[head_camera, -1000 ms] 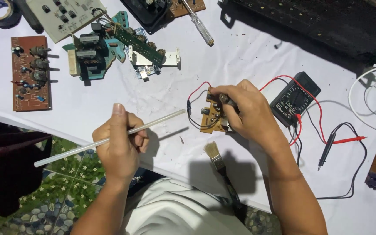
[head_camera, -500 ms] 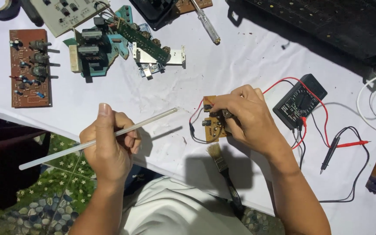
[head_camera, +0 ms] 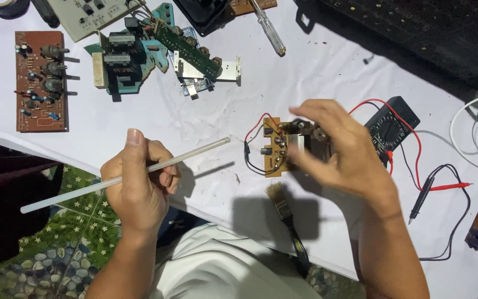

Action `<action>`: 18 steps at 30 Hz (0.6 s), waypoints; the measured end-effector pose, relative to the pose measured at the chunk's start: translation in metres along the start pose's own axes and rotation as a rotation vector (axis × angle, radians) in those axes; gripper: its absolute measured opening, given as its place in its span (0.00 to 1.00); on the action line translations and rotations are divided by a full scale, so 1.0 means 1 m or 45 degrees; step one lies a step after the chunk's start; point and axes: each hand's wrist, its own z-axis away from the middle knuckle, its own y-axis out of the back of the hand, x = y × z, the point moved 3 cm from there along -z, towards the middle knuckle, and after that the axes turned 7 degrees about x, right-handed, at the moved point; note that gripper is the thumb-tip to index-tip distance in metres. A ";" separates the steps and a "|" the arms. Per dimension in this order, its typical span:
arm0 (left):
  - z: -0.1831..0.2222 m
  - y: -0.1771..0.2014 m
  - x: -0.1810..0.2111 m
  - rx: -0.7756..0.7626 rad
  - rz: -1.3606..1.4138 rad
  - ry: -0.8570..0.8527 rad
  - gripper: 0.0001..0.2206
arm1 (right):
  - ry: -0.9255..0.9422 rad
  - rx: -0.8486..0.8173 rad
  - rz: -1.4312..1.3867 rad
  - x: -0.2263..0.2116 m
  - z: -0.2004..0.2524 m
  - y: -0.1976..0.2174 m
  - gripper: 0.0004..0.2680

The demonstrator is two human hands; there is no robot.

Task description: Applying hot glue to a circuit board by melting a glue stick with a lighter to secure components.

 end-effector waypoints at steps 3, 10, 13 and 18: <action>-0.001 0.000 0.000 -0.013 -0.027 -0.006 0.29 | -0.172 -0.324 0.035 0.003 0.000 -0.004 0.46; -0.001 -0.007 -0.002 -0.065 -0.029 0.036 0.29 | -0.096 -0.513 0.335 0.007 -0.013 -0.025 0.45; -0.003 -0.014 0.001 -0.138 -0.056 -0.028 0.28 | 0.002 -0.467 0.262 0.008 -0.014 -0.027 0.32; -0.010 -0.037 -0.006 -0.396 -0.076 -0.253 0.25 | 0.259 -0.273 0.212 0.011 -0.003 -0.038 0.06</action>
